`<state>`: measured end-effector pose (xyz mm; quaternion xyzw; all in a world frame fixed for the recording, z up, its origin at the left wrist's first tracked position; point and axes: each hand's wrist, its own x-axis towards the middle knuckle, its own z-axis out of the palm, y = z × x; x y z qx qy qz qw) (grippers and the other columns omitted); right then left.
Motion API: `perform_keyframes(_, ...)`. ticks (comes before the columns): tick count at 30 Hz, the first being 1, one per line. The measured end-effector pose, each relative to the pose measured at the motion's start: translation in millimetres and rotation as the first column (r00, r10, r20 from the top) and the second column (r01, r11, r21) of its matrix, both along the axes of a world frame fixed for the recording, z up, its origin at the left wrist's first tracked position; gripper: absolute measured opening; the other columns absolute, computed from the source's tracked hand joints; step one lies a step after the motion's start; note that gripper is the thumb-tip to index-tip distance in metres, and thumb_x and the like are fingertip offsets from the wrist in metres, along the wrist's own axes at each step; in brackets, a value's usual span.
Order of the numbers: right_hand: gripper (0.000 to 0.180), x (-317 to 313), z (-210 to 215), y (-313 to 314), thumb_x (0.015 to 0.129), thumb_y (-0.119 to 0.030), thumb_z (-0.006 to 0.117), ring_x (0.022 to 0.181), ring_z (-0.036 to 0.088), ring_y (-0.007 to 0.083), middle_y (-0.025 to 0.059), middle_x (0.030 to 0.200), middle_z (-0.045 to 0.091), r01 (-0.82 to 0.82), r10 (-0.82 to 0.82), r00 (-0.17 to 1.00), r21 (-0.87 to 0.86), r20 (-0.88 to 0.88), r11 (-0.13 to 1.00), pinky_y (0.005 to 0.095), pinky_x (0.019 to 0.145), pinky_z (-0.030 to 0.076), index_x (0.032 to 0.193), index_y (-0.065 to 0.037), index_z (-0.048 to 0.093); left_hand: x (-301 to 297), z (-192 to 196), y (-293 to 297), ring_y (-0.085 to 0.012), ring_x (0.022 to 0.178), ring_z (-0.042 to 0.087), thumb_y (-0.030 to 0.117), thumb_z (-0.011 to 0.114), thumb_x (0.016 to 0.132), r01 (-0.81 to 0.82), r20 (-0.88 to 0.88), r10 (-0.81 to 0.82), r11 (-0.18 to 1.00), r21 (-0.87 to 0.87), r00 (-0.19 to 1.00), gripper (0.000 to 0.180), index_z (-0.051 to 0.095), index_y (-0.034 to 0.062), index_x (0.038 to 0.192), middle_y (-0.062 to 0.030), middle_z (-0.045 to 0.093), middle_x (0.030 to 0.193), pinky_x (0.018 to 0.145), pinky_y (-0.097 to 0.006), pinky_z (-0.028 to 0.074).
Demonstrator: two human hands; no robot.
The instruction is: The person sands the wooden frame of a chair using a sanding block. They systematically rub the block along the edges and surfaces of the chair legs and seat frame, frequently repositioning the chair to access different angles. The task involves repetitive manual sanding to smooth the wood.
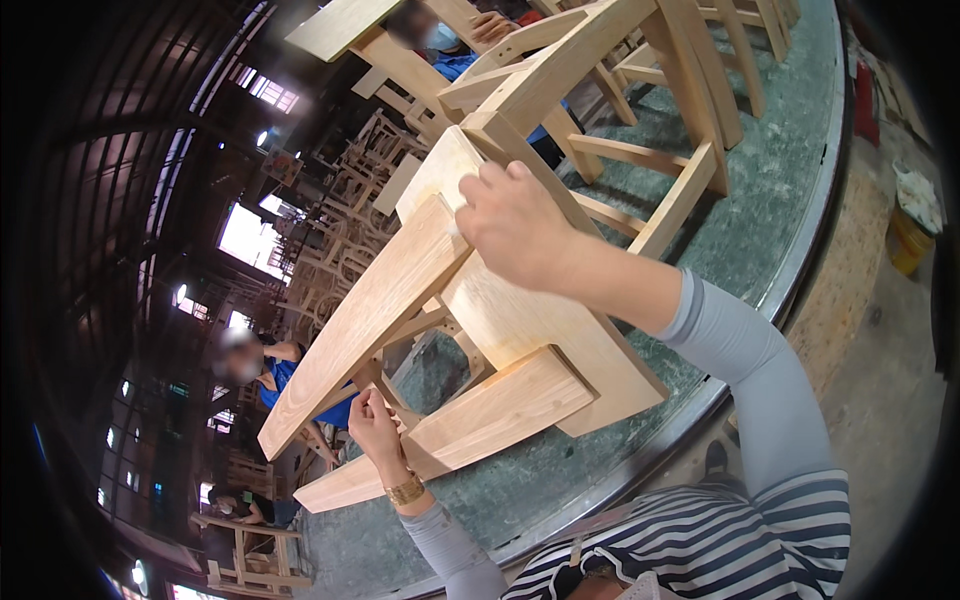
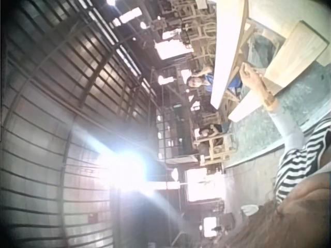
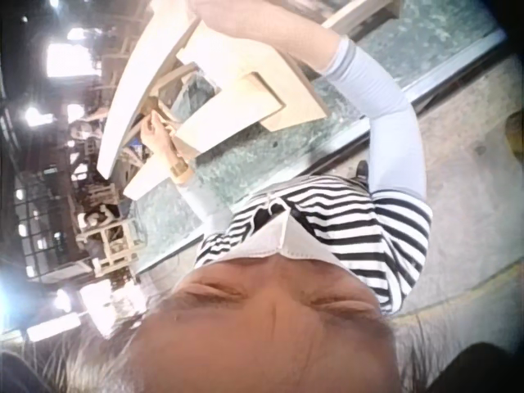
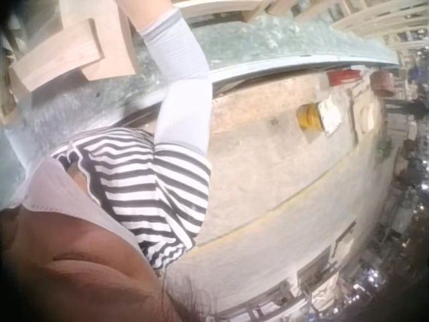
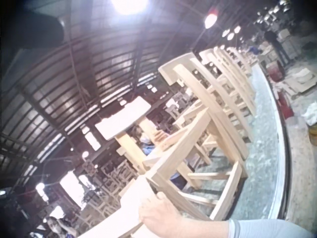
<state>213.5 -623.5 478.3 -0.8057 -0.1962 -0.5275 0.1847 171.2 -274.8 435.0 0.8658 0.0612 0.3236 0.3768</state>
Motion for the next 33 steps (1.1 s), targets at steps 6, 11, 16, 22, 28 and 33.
perform_keyframes(6, 0.006, -41, -18, 8, 0.07, -0.006, 0.055, 0.082, 0.049, 0.0204, 0.0056, 0.077, 0.05, -0.188, 0.137, 0.966, -0.234, -0.218, 0.954, 0.0342, 0.074, 0.035, 0.068, -0.007, 0.061, -14, 2, 21, -0.0065, 0.049, 0.052, 0.022, 0.056, 0.09, -0.028, 0.111, 0.022, 0.998, 0.056, 0.994, 0.027, 0.062, -0.0036, 0.082, -0.004, 0.056, 0.059, 0.04, -0.019, 0.04)
perform_keyframes(11, 0.01, -13, 14, -14, 0.072, -0.006, 0.057, 0.085, 0.053, 0.0196, 0.0052, 0.081, 0.055, -0.042, 0.041, 0.999, 0.036, 0.015, 0.998, 0.0351, 0.073, 0.038, 0.068, -0.01, 0.066, -6, -1, 8, -0.0063, 0.046, 0.049, 0.025, 0.056, 0.09, 0.046, 0.093, -0.054, 0.995, 0.092, 0.994, 0.031, 0.063, -0.0036, 0.079, -0.0035, 0.055, 0.057, 0.04, -0.019, 0.038)
perform_keyframes(16, 0.011, -16, 1, -3, 0.072, -0.005, 0.056, 0.081, 0.052, 0.0196, 0.0048, 0.078, 0.053, -0.127, 0.084, 0.984, -0.286, -0.158, 0.95, 0.0335, 0.071, 0.037, 0.07, -0.01, 0.065, 0, 4, 12, -0.0063, 0.046, 0.049, 0.025, 0.055, 0.09, 0.056, 0.107, -0.059, 0.998, 0.027, 0.992, 0.031, 0.063, -0.0025, 0.078, -0.0031, 0.054, 0.056, 0.041, -0.019, 0.038)
perform_keyframes(22, 0.005, -54, -89, -61, 0.077, -0.003, 0.057, 0.07, 0.055, 0.0173, 0.0049, 0.077, 0.055, -0.441, 0.523, 0.851, 0.483, -0.041, 0.756, 0.0301, 0.062, 0.043, 0.078, -0.004, 0.062, -13, -5, 17, -0.0056, 0.047, 0.046, 0.025, 0.053, 0.092, 0.006, 0.072, -0.004, 1.0, -0.025, 0.997, 0.032, 0.061, -0.0006, 0.074, -0.002, 0.052, 0.057, 0.043, -0.019, 0.036)
perform_keyframes(28, 0.012, -48, -330, -63, 0.082, -0.014, 0.061, 0.066, 0.053, 0.02, 0.0101, 0.077, 0.055, 0.235, 0.255, 0.861, 0.789, -0.44, 0.567, 0.0293, 0.059, 0.042, 0.083, -0.002, 0.06, -4, -3, 4, -0.0063, 0.047, 0.048, 0.024, 0.054, 0.091, 0.011, 0.037, -0.012, 1.0, 0.015, 0.999, 0.03, 0.061, -0.0004, 0.076, -0.0025, 0.053, 0.057, 0.042, -0.019, 0.037)
perform_keyframes(33, 0.02, -49, -396, -18, 0.081, -0.026, 0.062, 0.083, 0.055, 0.0303, 0.0121, 0.091, 0.055, 0.254, 0.007, 0.694, 0.254, -0.72, 0.933, 0.0427, 0.07, 0.044, 0.082, -0.006, 0.062, -6, -2, 10, -0.007, 0.044, 0.048, 0.025, 0.056, 0.09, -0.064, 0.002, 0.064, 0.997, 0.05, 0.998, 0.029, 0.062, -0.0001, 0.075, -0.0033, 0.054, 0.056, 0.042, -0.02, 0.038)
